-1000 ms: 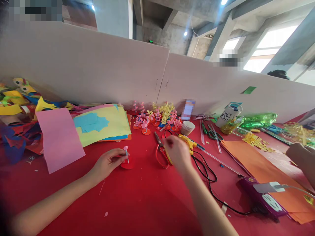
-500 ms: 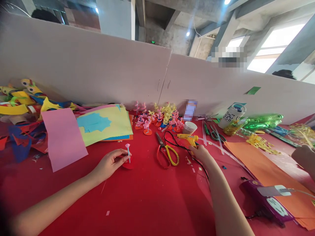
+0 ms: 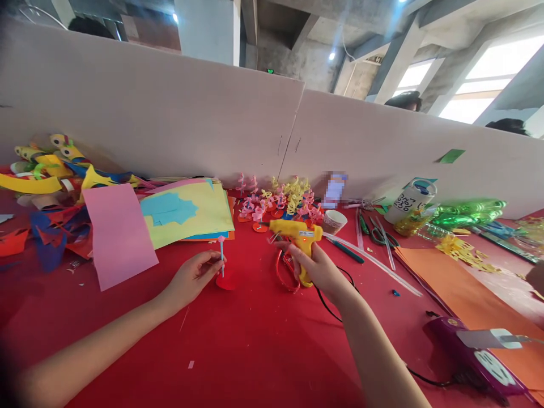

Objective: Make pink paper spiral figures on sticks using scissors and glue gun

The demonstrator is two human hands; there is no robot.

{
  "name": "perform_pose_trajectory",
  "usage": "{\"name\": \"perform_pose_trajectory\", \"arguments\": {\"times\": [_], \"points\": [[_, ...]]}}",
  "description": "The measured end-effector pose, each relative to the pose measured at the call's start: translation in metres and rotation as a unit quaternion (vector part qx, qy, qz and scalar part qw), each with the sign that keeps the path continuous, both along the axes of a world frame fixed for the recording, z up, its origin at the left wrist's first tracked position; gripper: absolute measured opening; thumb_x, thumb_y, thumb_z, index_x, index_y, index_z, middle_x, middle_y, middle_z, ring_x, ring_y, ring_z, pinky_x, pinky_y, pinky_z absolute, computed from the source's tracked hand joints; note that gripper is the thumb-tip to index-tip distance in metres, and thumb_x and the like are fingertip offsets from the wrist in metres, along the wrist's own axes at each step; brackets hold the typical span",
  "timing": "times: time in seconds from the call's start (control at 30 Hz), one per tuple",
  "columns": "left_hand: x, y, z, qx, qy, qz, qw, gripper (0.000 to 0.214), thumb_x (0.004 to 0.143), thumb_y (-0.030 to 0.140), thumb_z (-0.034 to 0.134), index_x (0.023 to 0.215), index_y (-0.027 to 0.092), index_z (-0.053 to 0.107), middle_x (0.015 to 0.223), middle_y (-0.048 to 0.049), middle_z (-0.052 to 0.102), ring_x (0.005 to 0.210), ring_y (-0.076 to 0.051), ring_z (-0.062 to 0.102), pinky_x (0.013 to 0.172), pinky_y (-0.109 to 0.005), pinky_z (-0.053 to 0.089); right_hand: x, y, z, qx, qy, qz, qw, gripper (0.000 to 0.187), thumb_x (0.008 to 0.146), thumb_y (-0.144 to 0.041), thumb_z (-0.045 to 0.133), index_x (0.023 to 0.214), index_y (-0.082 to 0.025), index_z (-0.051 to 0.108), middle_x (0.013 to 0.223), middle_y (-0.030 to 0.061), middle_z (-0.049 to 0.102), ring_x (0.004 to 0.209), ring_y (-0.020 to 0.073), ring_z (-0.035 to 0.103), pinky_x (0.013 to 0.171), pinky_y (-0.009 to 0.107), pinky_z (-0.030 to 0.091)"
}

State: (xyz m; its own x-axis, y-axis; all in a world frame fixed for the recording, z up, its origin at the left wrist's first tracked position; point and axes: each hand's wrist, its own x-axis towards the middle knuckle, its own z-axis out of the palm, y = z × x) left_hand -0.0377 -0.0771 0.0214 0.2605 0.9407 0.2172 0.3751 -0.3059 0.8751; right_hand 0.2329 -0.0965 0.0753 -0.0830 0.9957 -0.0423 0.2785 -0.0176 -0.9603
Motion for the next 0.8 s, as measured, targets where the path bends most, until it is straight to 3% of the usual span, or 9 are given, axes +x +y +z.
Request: {"name": "perform_pose_trajectory", "arguments": {"times": [0.13,0.33,0.53,0.8], "points": [[0.002,-0.001,0.003,-0.005,0.021,0.002,1.0,0.024,0.084,0.039,0.047,0.089,0.018,0.058,0.091,-0.0073,0.065,0.086,-0.022,0.062,0.068,-0.031,0.05,-0.014,-0.009,-0.001,-0.048,-0.143,0.058,0.987,0.038,0.072,-0.054,0.056,0.076,-0.017,0.051,0.055,-0.0031,0.05,0.047,0.0097,0.043,0.042,0.021,0.032],[0.003,-0.003,0.006,0.004,0.037,0.002,0.999,0.024,0.085,0.038,0.045,0.086,0.018,0.057,0.089,-0.0068,0.065,0.083,-0.021,0.062,0.065,-0.03,0.05,-0.033,-0.012,-0.01,0.008,-0.312,0.093,0.946,0.027,0.077,-0.043,0.056,0.075,-0.017,0.056,0.066,0.0008,0.056,0.055,0.0125,0.047,0.047,0.023,0.03],[0.003,-0.003,0.004,0.018,0.065,-0.017,0.998,0.02,0.086,0.036,0.044,0.088,0.019,0.055,0.085,-0.0038,0.063,0.078,-0.018,0.061,0.063,-0.028,0.049,-0.044,-0.012,-0.01,-0.008,-0.392,0.122,0.912,0.026,0.081,-0.04,0.054,0.072,-0.016,0.053,0.067,0.0037,0.059,0.055,0.0137,0.049,0.046,0.023,0.027],[0.004,-0.003,0.006,0.024,0.083,-0.015,0.996,0.019,0.085,0.034,0.044,0.084,0.019,0.056,0.08,-0.0041,0.065,0.078,-0.019,0.062,0.064,-0.028,0.049,-0.049,-0.013,-0.009,-0.004,-0.435,0.113,0.893,0.027,0.084,-0.041,0.053,0.082,-0.013,0.057,0.077,0.0087,0.064,0.063,0.0173,0.057,0.049,0.023,0.028]]}}
